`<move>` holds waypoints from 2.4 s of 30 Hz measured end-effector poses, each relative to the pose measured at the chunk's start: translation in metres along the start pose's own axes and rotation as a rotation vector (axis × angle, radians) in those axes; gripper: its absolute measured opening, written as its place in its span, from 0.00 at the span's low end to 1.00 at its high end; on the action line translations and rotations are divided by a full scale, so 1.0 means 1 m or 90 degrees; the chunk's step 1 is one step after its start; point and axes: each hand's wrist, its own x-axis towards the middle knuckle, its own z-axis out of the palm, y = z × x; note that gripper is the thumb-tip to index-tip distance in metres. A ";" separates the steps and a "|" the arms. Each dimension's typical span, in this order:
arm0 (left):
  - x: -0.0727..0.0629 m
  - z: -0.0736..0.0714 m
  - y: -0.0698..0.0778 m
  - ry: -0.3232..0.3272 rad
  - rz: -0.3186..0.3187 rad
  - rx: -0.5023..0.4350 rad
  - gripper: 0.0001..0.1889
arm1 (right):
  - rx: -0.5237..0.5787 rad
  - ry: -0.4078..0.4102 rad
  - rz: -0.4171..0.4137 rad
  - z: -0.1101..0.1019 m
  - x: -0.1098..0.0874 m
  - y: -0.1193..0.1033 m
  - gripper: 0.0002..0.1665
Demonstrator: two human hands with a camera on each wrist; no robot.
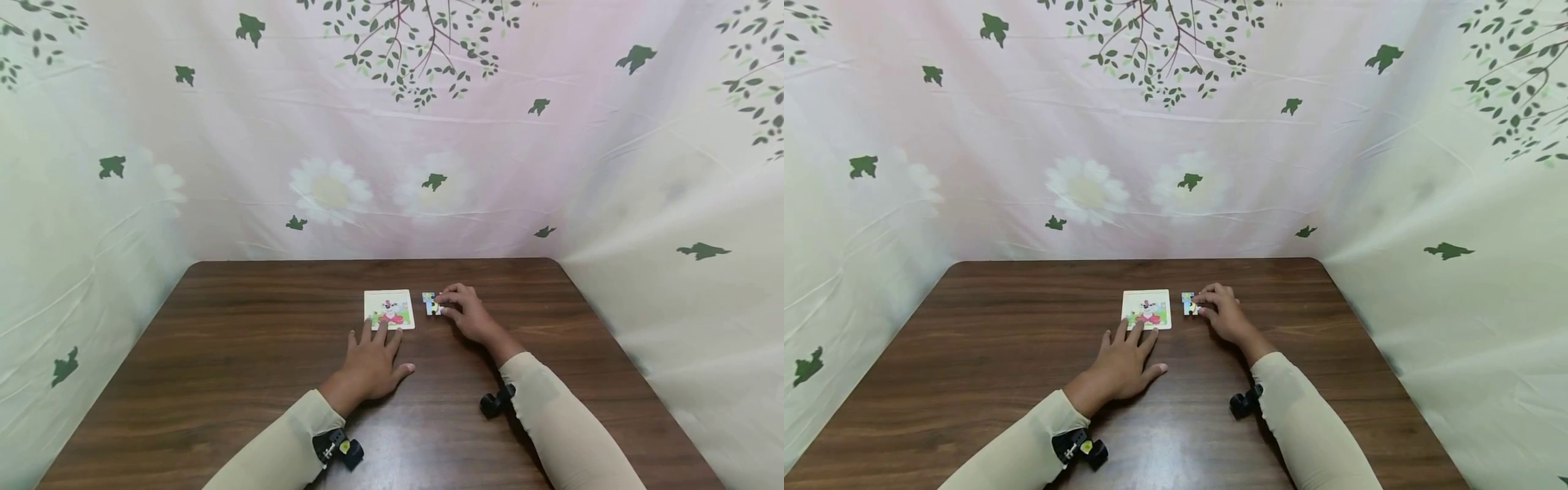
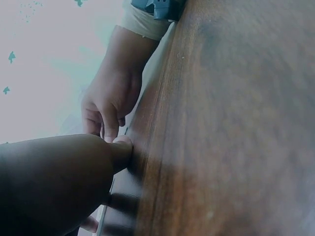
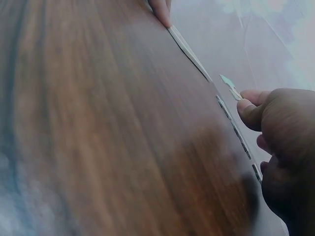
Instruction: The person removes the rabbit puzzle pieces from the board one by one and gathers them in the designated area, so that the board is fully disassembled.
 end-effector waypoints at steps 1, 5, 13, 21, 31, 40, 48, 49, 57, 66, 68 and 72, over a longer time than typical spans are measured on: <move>0.000 0.000 0.000 -0.001 0.000 0.000 0.45 | -0.002 -0.002 0.002 0.000 0.000 0.000 0.15; 0.000 -0.001 0.001 -0.003 -0.001 -0.002 0.44 | -0.023 -0.012 0.009 0.000 0.001 0.000 0.14; 0.000 -0.001 0.001 -0.003 -0.003 -0.003 0.45 | -0.049 -0.024 0.019 0.001 0.002 -0.001 0.16; 0.003 0.001 -0.001 0.003 0.002 -0.002 0.45 | -0.031 0.006 0.025 0.002 0.003 -0.001 0.14; 0.000 -0.001 0.001 0.004 0.000 -0.008 0.44 | -0.075 -0.016 0.046 0.002 0.003 -0.002 0.11; 0.000 -0.001 0.000 0.001 -0.001 -0.012 0.44 | -0.073 -0.016 0.044 0.001 0.001 -0.004 0.11; 0.001 0.000 -0.001 0.006 0.003 -0.008 0.44 | -0.042 0.003 0.035 0.003 0.003 -0.003 0.12; 0.001 0.001 -0.001 0.007 0.004 -0.009 0.44 | -0.035 0.009 0.034 0.003 0.003 -0.003 0.12; 0.000 -0.002 0.000 0.005 0.013 -0.002 0.44 | -0.020 0.030 -0.022 0.014 0.011 -0.012 0.08; -0.001 -0.002 0.000 0.011 0.012 -0.004 0.43 | -0.025 0.009 -0.031 0.031 0.023 -0.023 0.10; -0.001 -0.001 0.000 0.011 0.013 0.000 0.43 | -0.029 0.005 -0.025 0.033 0.025 -0.025 0.10; -0.001 -0.001 0.000 0.011 0.014 0.002 0.44 | -0.034 -0.005 -0.033 0.039 0.030 -0.030 0.09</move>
